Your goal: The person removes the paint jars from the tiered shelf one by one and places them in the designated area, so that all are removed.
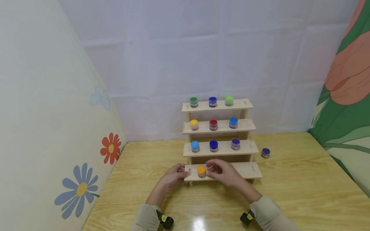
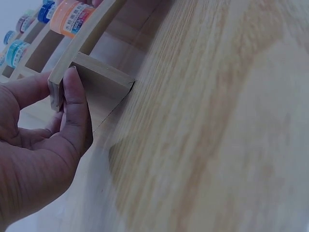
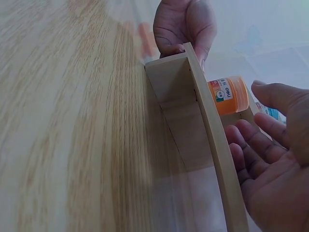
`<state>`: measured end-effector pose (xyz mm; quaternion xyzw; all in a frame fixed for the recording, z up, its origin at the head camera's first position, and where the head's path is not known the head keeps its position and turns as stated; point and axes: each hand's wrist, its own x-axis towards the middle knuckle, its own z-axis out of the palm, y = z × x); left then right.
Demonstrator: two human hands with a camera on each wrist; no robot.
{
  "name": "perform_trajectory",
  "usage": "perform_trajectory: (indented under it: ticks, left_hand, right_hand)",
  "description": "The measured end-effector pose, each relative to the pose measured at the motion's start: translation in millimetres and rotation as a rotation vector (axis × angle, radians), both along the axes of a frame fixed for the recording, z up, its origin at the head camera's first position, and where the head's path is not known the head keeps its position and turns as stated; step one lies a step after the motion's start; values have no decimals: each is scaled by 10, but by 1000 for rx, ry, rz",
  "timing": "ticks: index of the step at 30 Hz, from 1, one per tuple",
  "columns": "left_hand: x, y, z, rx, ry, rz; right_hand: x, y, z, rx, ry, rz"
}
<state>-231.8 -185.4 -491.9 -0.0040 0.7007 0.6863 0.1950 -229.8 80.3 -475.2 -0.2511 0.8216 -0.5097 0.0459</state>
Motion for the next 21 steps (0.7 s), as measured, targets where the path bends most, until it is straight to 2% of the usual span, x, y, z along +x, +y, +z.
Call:
perform_trajectory:
  ticks: [6,14,21]
  left_hand:
    - [-5,2,-9,6,-3,1]
    - [-14,-7,-31,14,-8,-5]
    - [-9,-12,-18,28,-4,-15]
  right_hand:
    - [-13,-69,27,43,-21,32]
    - [-24,-148,17,85,46,67]
    - [-49,-202,0,134,48,58]
